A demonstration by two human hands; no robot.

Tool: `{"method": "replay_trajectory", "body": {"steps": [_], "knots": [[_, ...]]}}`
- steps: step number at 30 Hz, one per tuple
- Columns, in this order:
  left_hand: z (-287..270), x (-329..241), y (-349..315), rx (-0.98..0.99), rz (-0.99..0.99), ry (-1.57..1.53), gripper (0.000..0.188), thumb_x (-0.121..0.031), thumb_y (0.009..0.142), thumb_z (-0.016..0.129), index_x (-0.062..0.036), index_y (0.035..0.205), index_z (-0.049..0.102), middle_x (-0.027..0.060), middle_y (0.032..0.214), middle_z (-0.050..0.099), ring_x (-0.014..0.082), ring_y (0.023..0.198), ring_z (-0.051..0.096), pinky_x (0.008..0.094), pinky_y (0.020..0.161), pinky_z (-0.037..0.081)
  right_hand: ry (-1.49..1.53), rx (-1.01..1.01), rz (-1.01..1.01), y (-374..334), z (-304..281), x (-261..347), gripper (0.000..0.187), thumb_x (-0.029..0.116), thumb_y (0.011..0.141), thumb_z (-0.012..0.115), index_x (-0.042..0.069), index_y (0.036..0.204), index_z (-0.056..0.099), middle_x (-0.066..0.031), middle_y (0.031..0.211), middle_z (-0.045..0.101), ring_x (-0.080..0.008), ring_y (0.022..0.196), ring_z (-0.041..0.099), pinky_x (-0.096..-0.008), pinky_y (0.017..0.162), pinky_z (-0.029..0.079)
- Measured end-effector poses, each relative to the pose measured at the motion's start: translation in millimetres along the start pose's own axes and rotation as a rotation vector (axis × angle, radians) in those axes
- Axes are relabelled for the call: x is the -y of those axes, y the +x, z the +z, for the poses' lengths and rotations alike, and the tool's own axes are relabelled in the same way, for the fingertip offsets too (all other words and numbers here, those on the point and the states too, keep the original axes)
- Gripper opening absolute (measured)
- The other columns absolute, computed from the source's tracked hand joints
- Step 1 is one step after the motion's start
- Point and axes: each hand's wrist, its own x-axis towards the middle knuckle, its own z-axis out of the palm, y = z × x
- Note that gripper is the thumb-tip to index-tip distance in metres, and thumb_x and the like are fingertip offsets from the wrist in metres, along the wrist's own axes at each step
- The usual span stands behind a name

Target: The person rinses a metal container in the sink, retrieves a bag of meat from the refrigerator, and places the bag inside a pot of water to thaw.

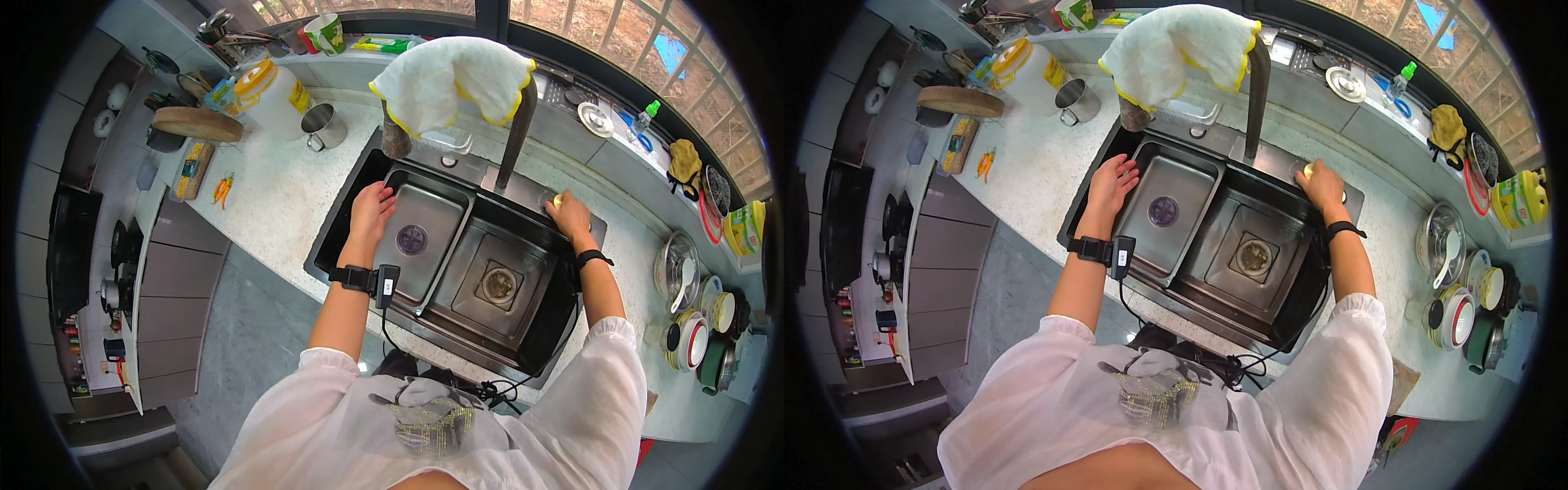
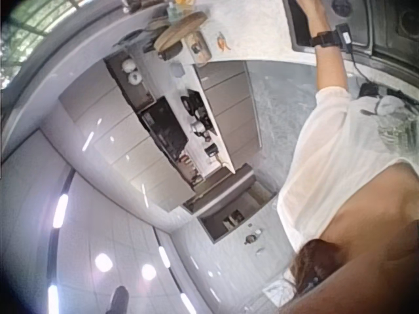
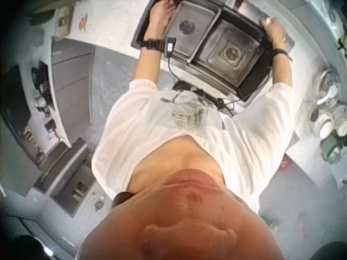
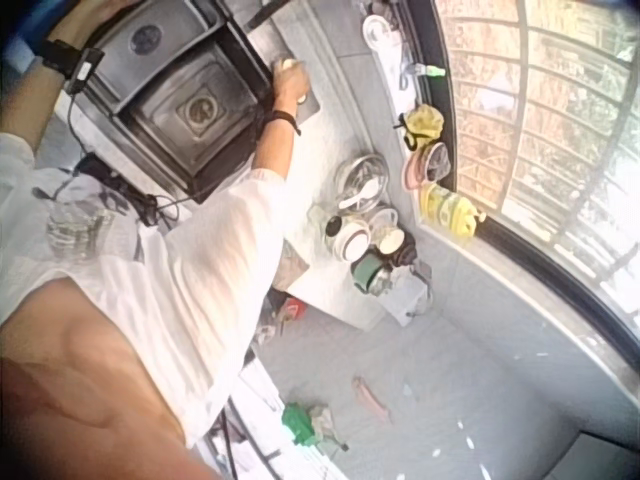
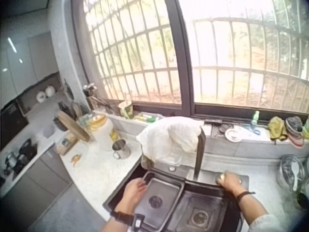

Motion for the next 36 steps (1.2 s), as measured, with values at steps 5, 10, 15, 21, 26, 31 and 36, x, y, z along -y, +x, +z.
{"method": "replay_trajectory", "body": {"steps": [5,10,15,21,26,31,36], "knots": [[3.8,2.9,20.0,-0.005,-0.006,-0.053,0.041,-0.022,0.089,0.05,-0.0011,0.123,0.044,0.0128,0.105,0.054,0.026,0.092,0.055,0.0362,0.081,0.047,-0.019,0.05,-0.084,2.4,0.2,-6.9,0.047,0.046,0.077,0.059,0.002,0.093,0.053,-0.0223,0.08,0.064,-0.04,0.076,0.061,-0.0465,0.067,0.047],[2.2,18.1,46.1,0.001,-0.008,-0.13,0.038,-0.022,0.089,0.052,-0.0013,0.12,0.047,0.0124,0.105,0.052,0.026,0.09,0.054,0.0356,0.079,0.047,-0.068,0.114,-0.102,6.2,-5.9,-5.7,0.046,0.045,0.076,0.06,0.002,0.094,0.053,-0.0235,0.084,0.063,-0.0411,0.08,0.059,-0.0473,0.07,0.047],[5.5,25.7,73.0,0.043,-0.042,-0.166,0.027,-0.021,0.087,0.055,-0.0035,0.108,0.053,0.0096,0.095,0.053,0.0218,0.082,0.053,0.0322,0.073,0.047,-0.2,0.188,-0.006,4.2,-18.4,15.8,0.051,0.046,0.076,0.061,0.003,0.101,0.051,-0.0223,0.091,0.061,-0.04,0.086,0.058,-0.0468,0.072,0.047],[8.6,25.4,95.5,0.129,-0.097,-0.211,0.018,-0.018,0.085,0.056,-0.0049,0.096,0.056,0.0048,0.084,0.054,0.015,0.072,0.054,0.0245,0.064,0.046,-0.149,-0.231,0.141,-17.6,-8.7,90.7,0.034,0.03,0.082,0.06,0.005,0.102,0.049,-0.0187,0.095,0.057,-0.0355,0.089,0.058,-0.0439,0.071,0.047],[5.8,19.1,103.2,0.199,-0.068,-0.177,0.006,-0.013,0.078,0.057,-0.0089,0.083,0.058,-0.0038,0.068,0.049,0.0075,0.06,0.045,0.0211,0.053,0.036,0.956,0.167,0.389,-13.6,32.6,192.3,0.018,0.017,0.083,0.056,0.001,0.084,0.062,-0.0053,0.064,0.059,-0.012,0.05,0.056,-0.0268,0.045,0.047],[-6.6,11.3,97.5,0.263,-0.135,-0.073,0.014,-0.018,0.081,0.06,-0.0089,0.091,0.059,-0.002,0.076,0.055,0.0104,0.069,0.054,0.0234,0.063,0.044,1.505,0.531,0.456,9.0,46.1,276.2,0.013,0.015,0.086,0.054,0.003,0.09,0.056,-0.0078,0.079,0.059,-0.0176,0.069,0.059,-0.0296,0.061,0.051],[-9.6,6.4,94.4,0.361,-0.105,-0.21,0.016,-0.012,0.082,0.057,-0.0046,0.096,0.059,0.0017,0.082,0.059,0.0114,0.073,0.056,0.0233,0.066,0.044,1.877,0.615,0.599,38.6,58.4,314.6,0.014,0.012,0.087,0.048,0.001,0.095,0.054,-0.0094,0.085,0.06,-0.0195,0.078,0.058,-0.0325,0.069,0.051]]}}
